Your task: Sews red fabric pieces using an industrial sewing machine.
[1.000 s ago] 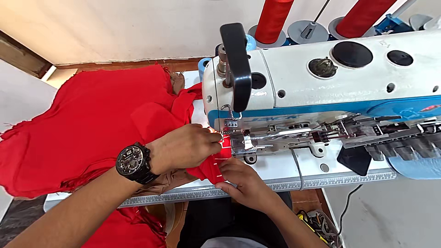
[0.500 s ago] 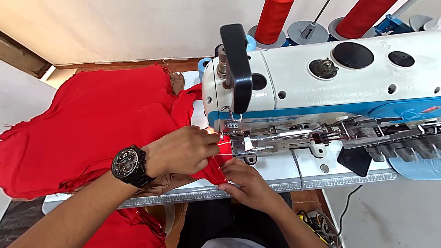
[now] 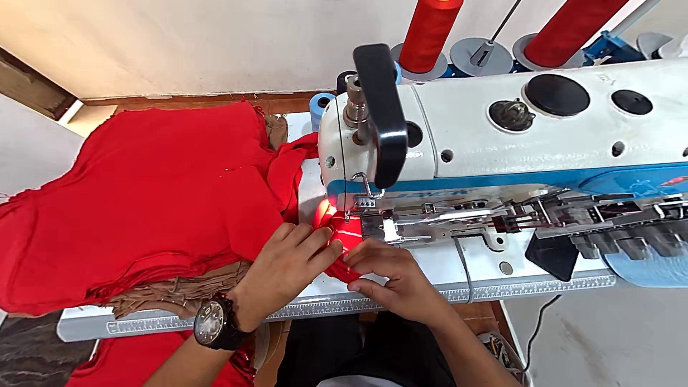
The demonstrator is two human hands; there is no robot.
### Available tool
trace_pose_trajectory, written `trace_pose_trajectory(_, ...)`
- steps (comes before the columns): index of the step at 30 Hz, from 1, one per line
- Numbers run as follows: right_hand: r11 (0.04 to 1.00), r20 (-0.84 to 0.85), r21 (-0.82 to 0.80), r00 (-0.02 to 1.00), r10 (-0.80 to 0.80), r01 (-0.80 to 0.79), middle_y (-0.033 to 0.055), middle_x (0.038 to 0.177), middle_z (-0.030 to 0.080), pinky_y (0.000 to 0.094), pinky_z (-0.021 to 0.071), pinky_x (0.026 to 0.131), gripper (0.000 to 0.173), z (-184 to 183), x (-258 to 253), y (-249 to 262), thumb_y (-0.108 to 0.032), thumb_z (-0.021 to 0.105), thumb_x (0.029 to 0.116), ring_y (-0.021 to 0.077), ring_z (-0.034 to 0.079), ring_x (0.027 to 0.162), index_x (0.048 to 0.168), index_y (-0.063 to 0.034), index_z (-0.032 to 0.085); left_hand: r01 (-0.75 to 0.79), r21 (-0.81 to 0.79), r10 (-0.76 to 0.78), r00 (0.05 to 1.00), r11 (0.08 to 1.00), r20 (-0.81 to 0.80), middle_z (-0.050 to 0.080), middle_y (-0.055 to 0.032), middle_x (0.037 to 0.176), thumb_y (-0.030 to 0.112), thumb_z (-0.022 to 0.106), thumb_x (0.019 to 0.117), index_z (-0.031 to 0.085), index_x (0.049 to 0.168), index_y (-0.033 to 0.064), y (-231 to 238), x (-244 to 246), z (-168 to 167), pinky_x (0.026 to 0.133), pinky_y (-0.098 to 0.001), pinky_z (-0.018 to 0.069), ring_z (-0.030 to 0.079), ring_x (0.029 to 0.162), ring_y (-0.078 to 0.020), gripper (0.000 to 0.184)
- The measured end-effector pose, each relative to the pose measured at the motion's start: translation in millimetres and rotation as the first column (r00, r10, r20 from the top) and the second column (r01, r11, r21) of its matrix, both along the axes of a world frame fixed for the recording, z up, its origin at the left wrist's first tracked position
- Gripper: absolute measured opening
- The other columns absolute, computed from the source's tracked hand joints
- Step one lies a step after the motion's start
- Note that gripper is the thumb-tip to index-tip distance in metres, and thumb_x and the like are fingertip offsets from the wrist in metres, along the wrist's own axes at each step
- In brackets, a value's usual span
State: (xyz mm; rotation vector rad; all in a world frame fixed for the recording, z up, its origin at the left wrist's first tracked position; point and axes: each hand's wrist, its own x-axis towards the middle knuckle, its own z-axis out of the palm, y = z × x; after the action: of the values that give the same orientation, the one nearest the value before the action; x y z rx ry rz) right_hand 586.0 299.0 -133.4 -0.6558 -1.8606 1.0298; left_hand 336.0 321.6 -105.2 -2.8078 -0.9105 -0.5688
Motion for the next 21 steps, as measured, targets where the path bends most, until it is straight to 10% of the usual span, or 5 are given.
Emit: trace_pose_trajectory(21,0.901,0.328,0.368,0.875,-0.355,0.228,-0.0037,0.111,0.076,0.0306,0.0559,0.098,0.013,-7,-9,16,-0.020,0.065,0.0991,0.0093,0.068,0.115,0.100,-0.0152,0.078,-0.005,0.032,0.004,0.999,0.999,0.037,0.074,0.0006,0.114,0.004,0.057,0.0972,0.079,0.112,0.0162,40,8,-8,0.078,-0.0388,0.0473,0.063,0.095,-0.0215,0.029)
